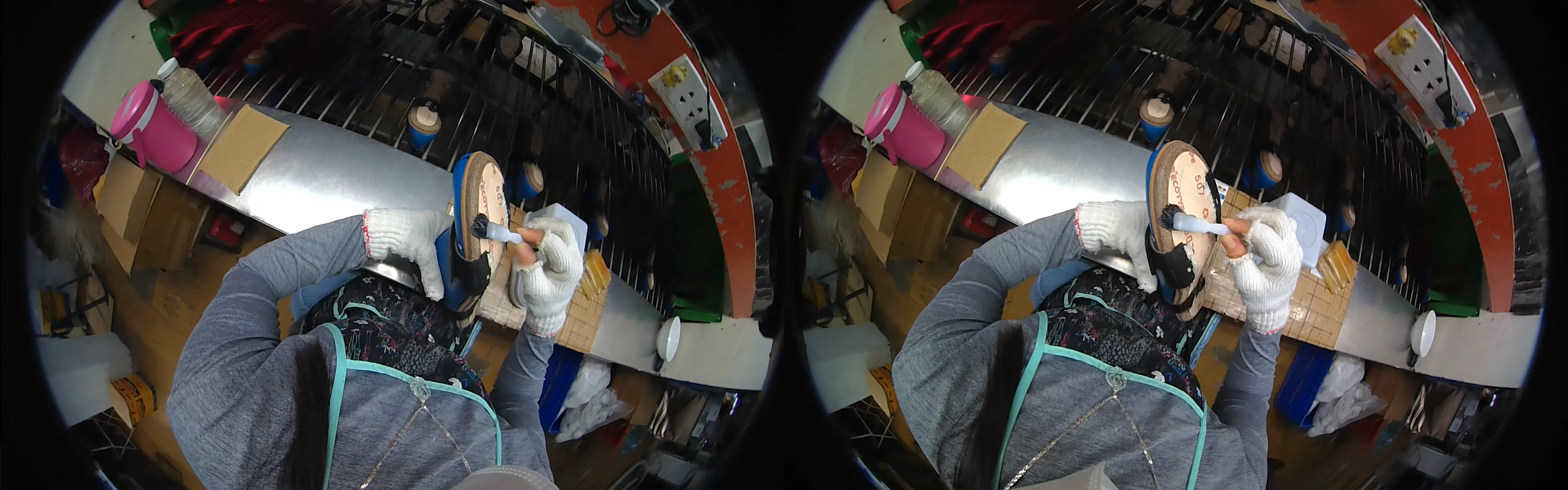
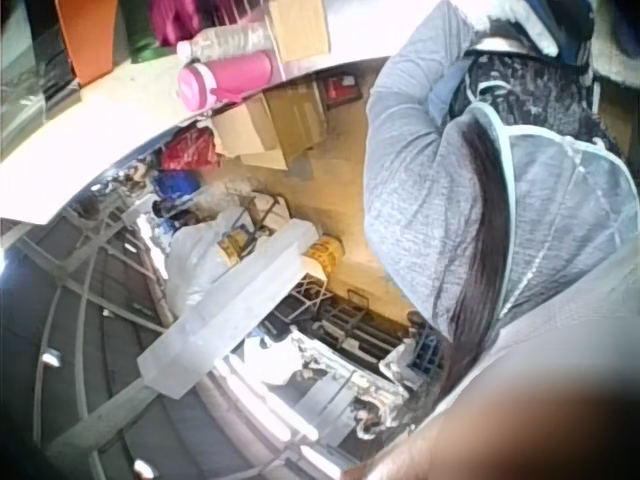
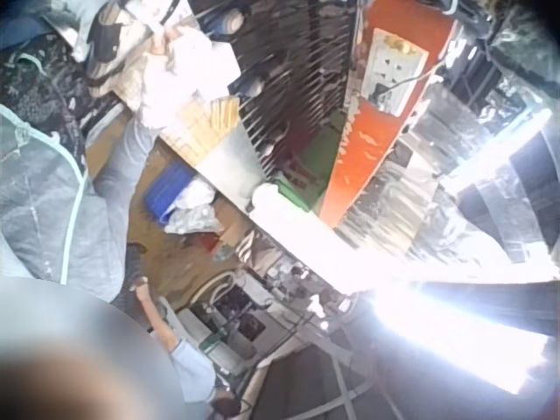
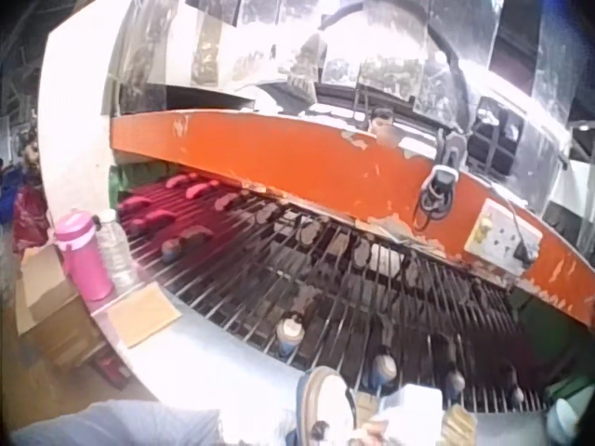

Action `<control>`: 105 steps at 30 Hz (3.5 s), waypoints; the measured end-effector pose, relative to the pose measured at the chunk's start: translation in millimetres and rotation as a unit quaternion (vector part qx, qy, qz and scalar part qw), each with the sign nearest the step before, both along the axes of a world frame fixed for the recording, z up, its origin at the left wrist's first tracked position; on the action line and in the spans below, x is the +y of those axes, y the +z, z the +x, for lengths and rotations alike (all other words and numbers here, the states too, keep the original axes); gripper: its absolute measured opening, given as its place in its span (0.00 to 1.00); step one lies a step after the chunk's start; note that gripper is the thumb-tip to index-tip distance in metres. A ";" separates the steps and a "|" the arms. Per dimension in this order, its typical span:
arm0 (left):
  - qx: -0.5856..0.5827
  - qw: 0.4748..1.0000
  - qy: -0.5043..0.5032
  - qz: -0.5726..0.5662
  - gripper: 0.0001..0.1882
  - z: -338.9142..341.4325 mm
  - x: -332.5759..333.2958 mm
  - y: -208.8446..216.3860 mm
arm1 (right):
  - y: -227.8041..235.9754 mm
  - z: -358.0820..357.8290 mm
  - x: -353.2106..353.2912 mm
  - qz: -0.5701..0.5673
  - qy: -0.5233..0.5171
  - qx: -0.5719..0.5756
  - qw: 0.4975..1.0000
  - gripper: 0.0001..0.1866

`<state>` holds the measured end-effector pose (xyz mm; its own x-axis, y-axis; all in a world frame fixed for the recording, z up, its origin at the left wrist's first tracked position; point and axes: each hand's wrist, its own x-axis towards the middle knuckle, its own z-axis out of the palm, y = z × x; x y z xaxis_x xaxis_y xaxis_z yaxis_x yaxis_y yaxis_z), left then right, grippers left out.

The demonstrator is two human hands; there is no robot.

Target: The person repeatedly applies glue to the sole of a blue slipper using a small brush. They dip the brush into a container of glue and spread it along the edges and surface of the slipper sole, then place the slipper on a metal rack. The process is repeated multiple times throughout the clip.

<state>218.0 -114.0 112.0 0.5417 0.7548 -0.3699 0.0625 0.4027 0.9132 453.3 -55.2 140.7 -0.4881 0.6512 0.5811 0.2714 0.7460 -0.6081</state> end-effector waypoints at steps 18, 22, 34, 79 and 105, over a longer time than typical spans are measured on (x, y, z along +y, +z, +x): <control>-0.096 0.992 -0.081 -0.004 0.42 21.0 8.3 -39.3 | -3.7 27.8 13.6 -0.053 -0.034 -0.017 0.998 0.08; -0.196 0.974 -0.001 -0.112 0.41 12.7 5.2 -68.7 | -36.9 66.6 -20.9 -0.132 -0.082 -0.049 0.987 0.09; -0.665 0.719 0.192 -0.065 0.46 25.8 3.4 -71.6 | -87.7 142.9 -67.5 -0.022 -0.445 -0.325 0.834 0.05; -0.009 0.949 0.271 0.159 0.52 8.6 -12.1 -43.6 | -18.8 -11.8 -17.6 -0.015 -0.210 -0.030 0.977 0.09; -0.195 0.939 0.271 0.085 0.38 11.6 20.1 -31.7 | -18.6 11.0 -10.0 -0.104 -0.122 0.054 0.986 0.09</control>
<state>229.6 -93.9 80.2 0.1302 0.9888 -0.0731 -0.4618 0.1257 0.8780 464.3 -65.2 122.1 -0.2448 0.8519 0.4630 0.3530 0.5231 -0.7757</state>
